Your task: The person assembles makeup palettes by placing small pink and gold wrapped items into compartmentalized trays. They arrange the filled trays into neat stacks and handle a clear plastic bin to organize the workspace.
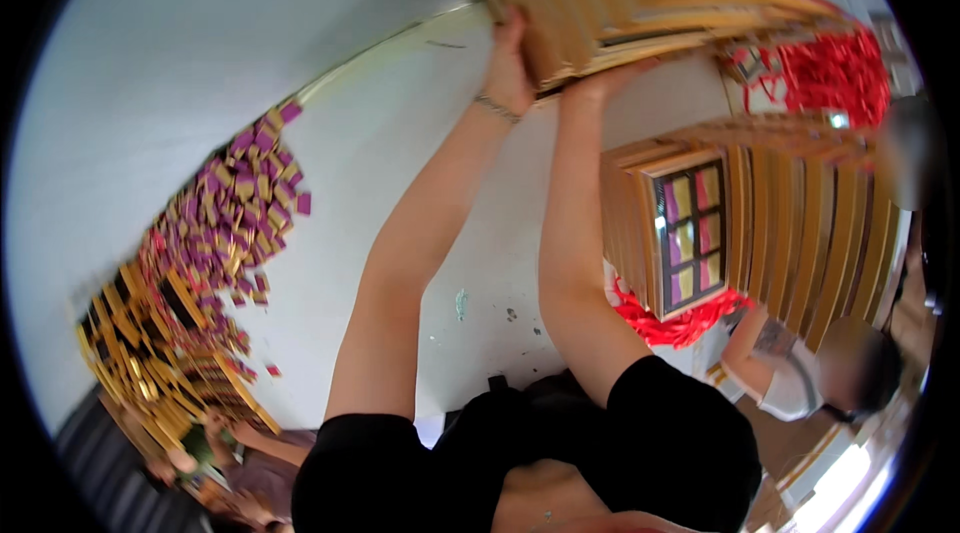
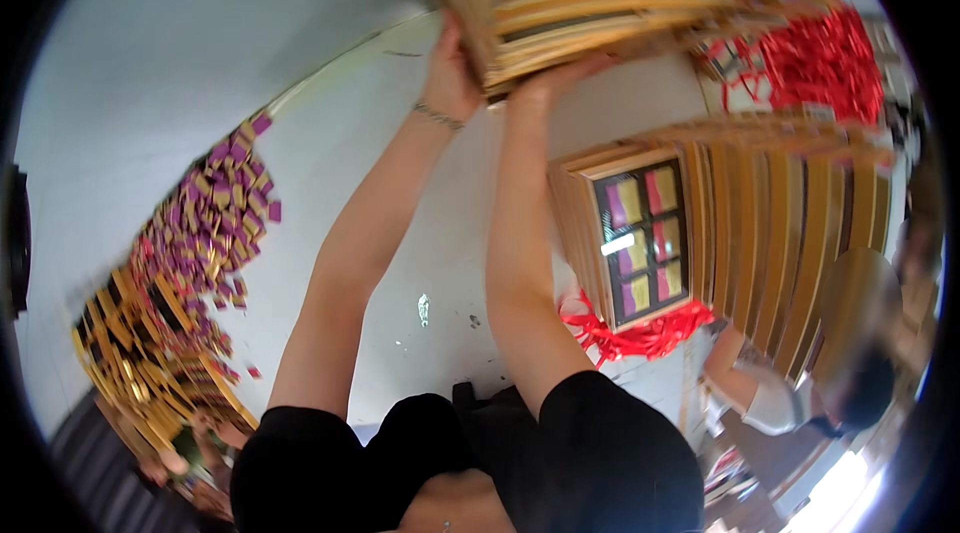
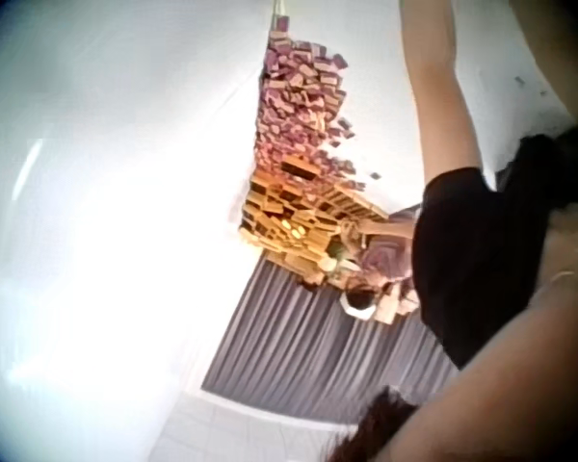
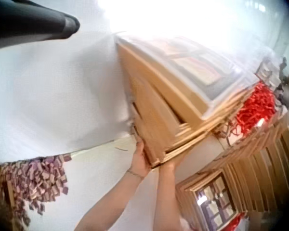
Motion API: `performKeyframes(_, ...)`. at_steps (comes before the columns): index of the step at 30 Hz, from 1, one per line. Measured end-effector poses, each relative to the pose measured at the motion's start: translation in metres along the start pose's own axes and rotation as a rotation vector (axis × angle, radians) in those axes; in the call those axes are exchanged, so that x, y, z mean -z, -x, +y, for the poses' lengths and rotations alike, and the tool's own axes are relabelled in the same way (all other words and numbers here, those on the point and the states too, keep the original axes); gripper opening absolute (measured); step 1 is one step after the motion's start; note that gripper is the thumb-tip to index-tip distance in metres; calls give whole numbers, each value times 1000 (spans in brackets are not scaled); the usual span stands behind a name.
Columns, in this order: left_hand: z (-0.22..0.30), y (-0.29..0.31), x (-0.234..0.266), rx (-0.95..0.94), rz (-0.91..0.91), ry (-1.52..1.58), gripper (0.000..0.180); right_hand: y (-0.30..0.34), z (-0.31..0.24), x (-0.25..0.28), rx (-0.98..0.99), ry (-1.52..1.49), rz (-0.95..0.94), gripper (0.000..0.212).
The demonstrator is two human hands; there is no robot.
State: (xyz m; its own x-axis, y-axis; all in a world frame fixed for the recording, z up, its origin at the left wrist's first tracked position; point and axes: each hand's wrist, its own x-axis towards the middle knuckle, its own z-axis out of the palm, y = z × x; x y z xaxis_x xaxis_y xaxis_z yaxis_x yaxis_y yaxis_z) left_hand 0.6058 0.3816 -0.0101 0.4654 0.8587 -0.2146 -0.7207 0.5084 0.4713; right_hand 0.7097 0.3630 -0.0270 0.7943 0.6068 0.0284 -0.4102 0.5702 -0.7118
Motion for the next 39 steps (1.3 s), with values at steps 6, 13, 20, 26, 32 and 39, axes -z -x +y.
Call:
performKeyframes(6, -32, -37, 13, -186, 169, 143, 51, 23, -20, -30, -285, -14, 22, 86)
performKeyframes(13, -30, -12, 30, -75, 405, -390, 100, 72, -20, -22, -355, 45, -115, 90)
performKeyframes(20, -6, -6, -12, -68, 449, -883, 88, 48, -2, -22, -387, -136, -75, 96)
performKeyframes(26, 0, -2, -11, -134, 370, -459, 92, 76, -16, -51, -367, -29, -215, 107)
performKeyframes(32, -24, -22, -2, -134, 292, -296, 71, 86, -11, -40, -205, 39, -172, 106)
performKeyframes(39, 1, 67, 20, -108, 474, -549, 88, 88, -13, -25, -457, 53, -152, 98)
